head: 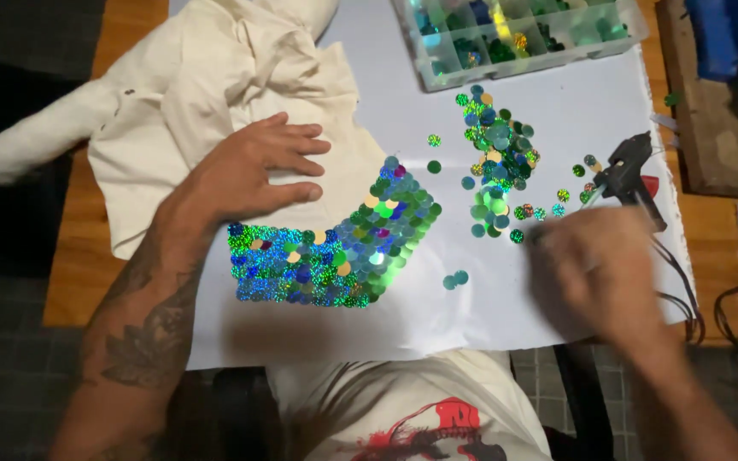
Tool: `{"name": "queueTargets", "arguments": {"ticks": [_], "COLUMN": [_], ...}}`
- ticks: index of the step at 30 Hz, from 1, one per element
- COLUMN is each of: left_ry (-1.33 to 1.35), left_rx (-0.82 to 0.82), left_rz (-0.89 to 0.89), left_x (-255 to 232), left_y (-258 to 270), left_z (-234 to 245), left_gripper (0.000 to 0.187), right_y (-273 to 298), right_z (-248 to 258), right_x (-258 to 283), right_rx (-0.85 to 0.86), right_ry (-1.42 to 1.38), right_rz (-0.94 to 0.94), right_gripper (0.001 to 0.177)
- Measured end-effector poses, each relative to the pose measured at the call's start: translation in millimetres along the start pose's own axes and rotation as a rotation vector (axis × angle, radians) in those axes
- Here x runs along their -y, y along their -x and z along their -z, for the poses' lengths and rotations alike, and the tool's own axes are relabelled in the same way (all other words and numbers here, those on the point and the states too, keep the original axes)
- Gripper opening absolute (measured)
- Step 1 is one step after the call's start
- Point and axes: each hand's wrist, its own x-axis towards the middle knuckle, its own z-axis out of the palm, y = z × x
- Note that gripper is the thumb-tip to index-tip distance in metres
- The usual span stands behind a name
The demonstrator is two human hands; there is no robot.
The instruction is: Applying green and blue sequins to a white garment using a hot glue gun
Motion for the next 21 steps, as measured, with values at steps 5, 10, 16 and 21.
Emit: {"name": "queueTargets", "arguments": {"ticks": [5, 10, 16, 21], "left_ry": [-0.076, -0.078, -0.097, -0.149], "left_rx": [-0.047, -0.167, -0.206, -0.261], "left_rz": [-0.085, -0.148, -0.172, -0.240], "left_x": [1.9, 10.9, -5.7, -17.6], "left_y": [-0.1, 1.4, 2.6, 0.7], "left_z": [-3.2, -8.0, -1.7, 5.4], "left_gripper": [0.026, 0.018, 0.013, 0.010], "right_y": [2.2, 12.5, 35.6, 44.1], "right_z": [-21.8, -33.5, -29.2, -24.1], "right_x": [63.8, 65.4, 63.7, 61.8], "right_rx": [0.033, 0.007, 0.041, -0.048], "right_ry": [-0.271, -0.286, -0.184, -0.293], "right_rz": [0.294, 0.248, 0.449, 0.635], "right_gripper": [0.049, 0.039, 0.066, 0.033]}}
